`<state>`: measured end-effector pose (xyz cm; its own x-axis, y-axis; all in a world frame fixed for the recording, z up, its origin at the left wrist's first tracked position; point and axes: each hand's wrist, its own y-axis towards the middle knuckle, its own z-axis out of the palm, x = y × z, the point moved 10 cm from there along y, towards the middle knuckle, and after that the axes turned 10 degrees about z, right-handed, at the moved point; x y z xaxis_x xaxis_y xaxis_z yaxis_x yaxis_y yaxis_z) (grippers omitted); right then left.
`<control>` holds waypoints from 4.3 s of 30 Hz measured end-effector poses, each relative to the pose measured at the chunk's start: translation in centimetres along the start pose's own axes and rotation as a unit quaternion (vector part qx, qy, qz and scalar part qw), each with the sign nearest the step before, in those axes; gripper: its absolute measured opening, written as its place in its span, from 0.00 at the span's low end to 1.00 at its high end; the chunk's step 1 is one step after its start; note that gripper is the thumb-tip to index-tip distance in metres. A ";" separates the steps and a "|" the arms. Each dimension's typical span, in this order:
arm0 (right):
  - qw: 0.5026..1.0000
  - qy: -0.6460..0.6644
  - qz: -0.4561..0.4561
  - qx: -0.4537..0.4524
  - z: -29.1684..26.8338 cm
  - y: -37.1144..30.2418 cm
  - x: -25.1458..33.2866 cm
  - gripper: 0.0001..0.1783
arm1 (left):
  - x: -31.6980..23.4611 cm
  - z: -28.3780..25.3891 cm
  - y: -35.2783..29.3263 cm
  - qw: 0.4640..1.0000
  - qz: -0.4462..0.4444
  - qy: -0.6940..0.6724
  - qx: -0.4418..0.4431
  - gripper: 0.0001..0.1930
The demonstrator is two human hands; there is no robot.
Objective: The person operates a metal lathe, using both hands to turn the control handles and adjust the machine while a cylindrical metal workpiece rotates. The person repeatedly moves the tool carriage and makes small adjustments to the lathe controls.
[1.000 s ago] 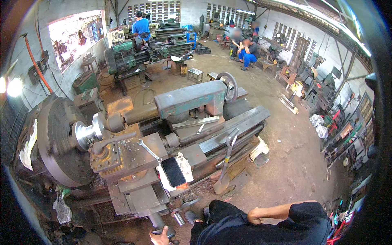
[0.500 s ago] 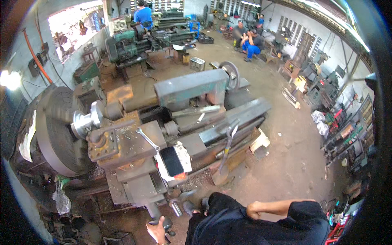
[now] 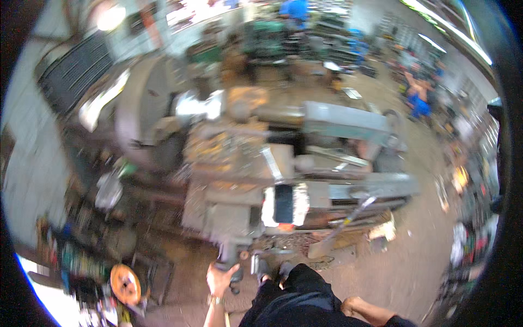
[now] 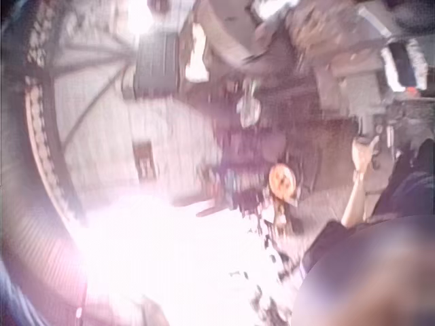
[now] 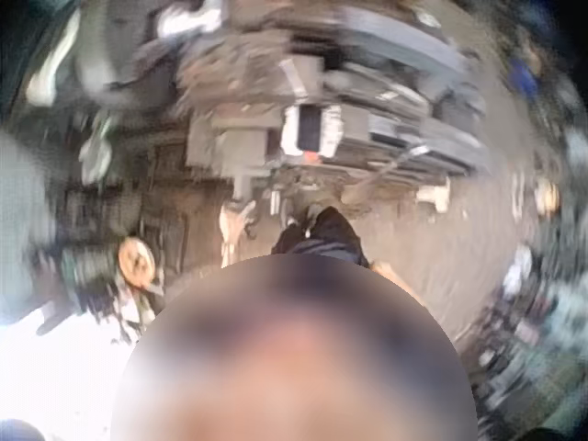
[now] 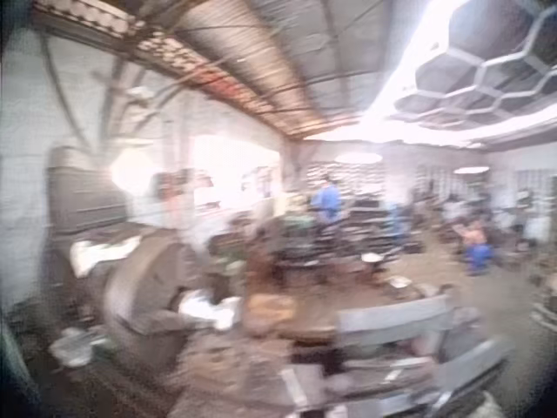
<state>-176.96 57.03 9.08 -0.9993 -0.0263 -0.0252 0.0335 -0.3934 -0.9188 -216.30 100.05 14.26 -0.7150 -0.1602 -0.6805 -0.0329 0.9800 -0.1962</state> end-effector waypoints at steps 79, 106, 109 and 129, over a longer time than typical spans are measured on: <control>0.994 -0.022 -0.042 -0.103 -2.6 1.3 9.5 0.32 | 0.0 1.3 1.1 0.984 0.065 0.162 0.042 0.47; 0.983 0.022 -0.128 0.127 3.0 -4.7 15.3 0.44 | -0.4 2.3 1.1 0.992 0.082 -0.021 0.092 0.40; 0.983 0.011 -0.113 0.145 2.8 -5.0 13.7 0.46 | -1.6 1.5 0.4 0.991 0.063 -0.076 0.094 0.37; 0.986 -0.048 -0.092 0.129 2.5 -4.4 7.3 0.44 | -5.4 2.6 -3.3 0.958 -0.032 -0.199 0.206 0.18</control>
<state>-184.38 56.28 13.92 -0.9834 -0.0149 0.1806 -0.1327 -0.6195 -0.7737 -210.52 97.40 16.73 -0.3960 -0.3315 -0.8563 0.2691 0.8498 -0.4533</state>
